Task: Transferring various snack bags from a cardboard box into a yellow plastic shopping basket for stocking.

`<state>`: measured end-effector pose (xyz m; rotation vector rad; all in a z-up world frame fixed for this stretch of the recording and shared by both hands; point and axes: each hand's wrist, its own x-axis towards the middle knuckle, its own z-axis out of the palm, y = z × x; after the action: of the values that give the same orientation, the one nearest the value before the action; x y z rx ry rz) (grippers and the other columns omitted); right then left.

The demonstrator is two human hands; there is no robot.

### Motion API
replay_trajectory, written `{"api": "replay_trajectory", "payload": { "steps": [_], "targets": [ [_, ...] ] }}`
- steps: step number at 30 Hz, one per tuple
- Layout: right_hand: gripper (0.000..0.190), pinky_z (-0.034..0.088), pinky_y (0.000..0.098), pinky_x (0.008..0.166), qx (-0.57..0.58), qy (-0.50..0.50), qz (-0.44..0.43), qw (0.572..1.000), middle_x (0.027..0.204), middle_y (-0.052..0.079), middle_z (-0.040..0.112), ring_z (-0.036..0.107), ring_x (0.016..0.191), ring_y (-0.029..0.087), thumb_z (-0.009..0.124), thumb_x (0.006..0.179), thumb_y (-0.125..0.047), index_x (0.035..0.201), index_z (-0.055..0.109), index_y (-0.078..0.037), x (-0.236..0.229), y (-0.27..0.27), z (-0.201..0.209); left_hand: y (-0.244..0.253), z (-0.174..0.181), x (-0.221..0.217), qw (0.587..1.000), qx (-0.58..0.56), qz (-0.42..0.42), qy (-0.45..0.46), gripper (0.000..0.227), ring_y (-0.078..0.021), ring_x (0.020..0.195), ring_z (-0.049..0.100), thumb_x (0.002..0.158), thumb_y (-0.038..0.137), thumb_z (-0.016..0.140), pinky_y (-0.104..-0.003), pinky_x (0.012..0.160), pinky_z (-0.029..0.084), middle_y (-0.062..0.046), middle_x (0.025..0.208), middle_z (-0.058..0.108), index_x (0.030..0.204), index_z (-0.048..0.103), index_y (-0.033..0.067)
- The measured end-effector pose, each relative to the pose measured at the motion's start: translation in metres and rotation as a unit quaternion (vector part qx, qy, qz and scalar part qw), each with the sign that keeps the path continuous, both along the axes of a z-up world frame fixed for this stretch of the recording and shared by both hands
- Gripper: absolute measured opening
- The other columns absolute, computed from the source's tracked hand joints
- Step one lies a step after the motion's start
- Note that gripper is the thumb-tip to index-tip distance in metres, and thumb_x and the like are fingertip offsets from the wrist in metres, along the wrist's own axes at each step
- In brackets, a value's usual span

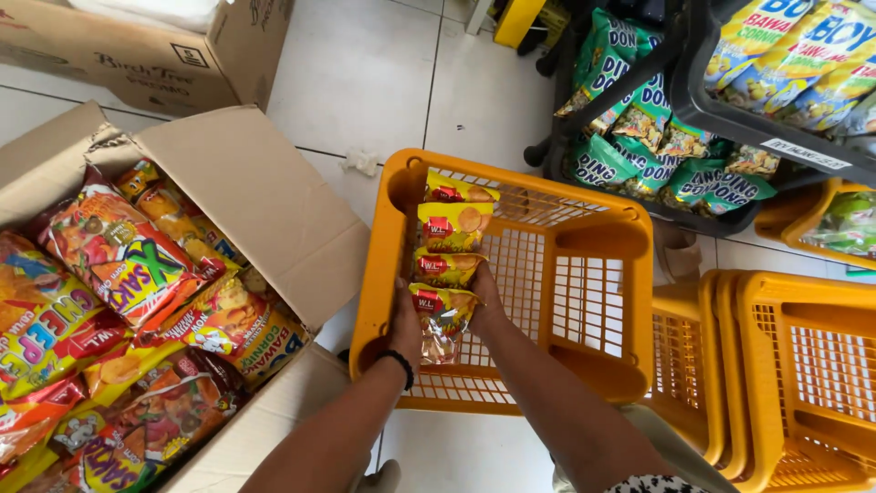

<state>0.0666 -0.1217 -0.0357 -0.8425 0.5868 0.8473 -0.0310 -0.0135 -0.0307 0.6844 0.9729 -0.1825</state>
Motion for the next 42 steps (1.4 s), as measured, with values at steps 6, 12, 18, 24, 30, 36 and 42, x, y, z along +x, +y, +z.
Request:
{"api": "replay_trajectory", "payload": {
  "steps": [6, 12, 18, 24, 30, 36, 42],
  "targets": [
    [0.068, 0.050, 0.0442, 0.107, 0.027, -0.077, 0.005, 0.997, 0.142, 0.011, 0.063, 0.062, 0.126, 0.031, 0.039, 0.102, -0.061, 0.147, 0.050, -0.012, -0.004, -0.021, 0.001, -0.014, -0.086, -0.003, 0.984, 0.163, -0.026, -0.074, 0.079, -0.0234, 0.140, 0.047, 0.102, 0.065, 0.031, -0.034, 0.114, 0.038, -0.007, 0.157, 0.045, 0.156, 0.036, 0.0081],
    [0.046, 0.053, 0.0451, 0.105, -0.132, -0.089, -0.011, 0.987, 0.131, 0.009, 0.065, 0.064, 0.120, 0.029, 0.055, 0.096, -0.024, 0.141, 0.054, -0.013, -0.041, -0.055, -0.094, -0.012, -0.086, 0.001, 0.971, 0.202, -0.105, -0.076, 0.073, -0.0292, 0.133, 0.058, 0.104, 0.057, 0.028, -0.036, 0.109, 0.044, -0.015, 0.147, 0.060, 0.148, 0.051, 0.0045],
    [0.051, 0.050, 0.0394, 0.101, -0.140, -0.149, -0.012, 0.979, 0.130, 0.005, 0.067, 0.063, 0.117, 0.022, 0.052, 0.099, -0.046, 0.138, 0.056, -0.014, -0.030, -0.057, -0.059, -0.021, -0.113, 0.009, 0.980, 0.124, -0.151, 0.031, 0.078, -0.0254, 0.137, 0.051, 0.102, 0.068, 0.021, -0.037, 0.116, 0.037, -0.011, 0.151, 0.053, 0.153, 0.045, 0.0146],
    [0.053, 0.041, 0.0383, 0.095, -0.280, -0.175, -0.051, 0.942, 0.133, 0.004, 0.063, 0.059, 0.114, 0.021, 0.045, 0.102, -0.056, 0.137, 0.054, -0.018, 0.007, -0.100, -0.054, -0.039, -0.115, 0.014, 0.955, 0.237, -0.176, 0.032, 0.062, -0.0354, 0.135, 0.052, 0.106, 0.050, 0.024, -0.042, 0.111, 0.041, -0.015, 0.146, 0.057, 0.146, 0.051, 0.0111],
    [0.029, 0.044, 0.0327, 0.101, -0.280, -0.414, -0.034, 0.866, 0.125, 0.003, 0.065, 0.059, 0.113, 0.015, 0.060, 0.105, -0.022, 0.131, 0.057, -0.009, -0.013, -0.019, 0.061, -0.030, -0.126, 0.019, 0.641, 0.480, -0.567, -0.191, 0.043, -0.0337, 0.118, 0.065, 0.095, 0.029, 0.045, -0.043, 0.097, 0.051, -0.015, 0.127, 0.069, 0.124, 0.068, 0.0066],
    [0.029, 0.048, 0.0264, 0.098, -0.315, -0.604, 0.141, 0.719, 0.127, 0.005, 0.064, 0.060, 0.115, 0.013, 0.066, 0.098, -0.007, 0.126, 0.060, -0.005, -0.055, 0.042, 0.122, 0.008, -0.023, -0.009, 0.396, 0.546, -0.678, -0.293, 0.032, -0.0327, 0.104, 0.073, 0.090, 0.020, 0.057, -0.043, 0.088, 0.057, -0.017, 0.112, 0.076, 0.109, 0.078, 0.0037],
    [0.027, 0.048, 0.0313, 0.104, -0.292, -0.698, 0.203, 0.622, 0.134, 0.010, 0.059, 0.058, 0.122, 0.021, 0.065, 0.095, 0.000, 0.122, 0.061, -0.003, -0.100, 0.094, 0.159, 0.088, 0.089, -0.026, 0.556, 0.541, -0.537, -0.332, 0.037, -0.0331, 0.096, 0.075, 0.093, 0.032, 0.057, -0.044, 0.085, 0.058, -0.021, 0.102, 0.077, 0.102, 0.077, 0.0029]
  ]
}}
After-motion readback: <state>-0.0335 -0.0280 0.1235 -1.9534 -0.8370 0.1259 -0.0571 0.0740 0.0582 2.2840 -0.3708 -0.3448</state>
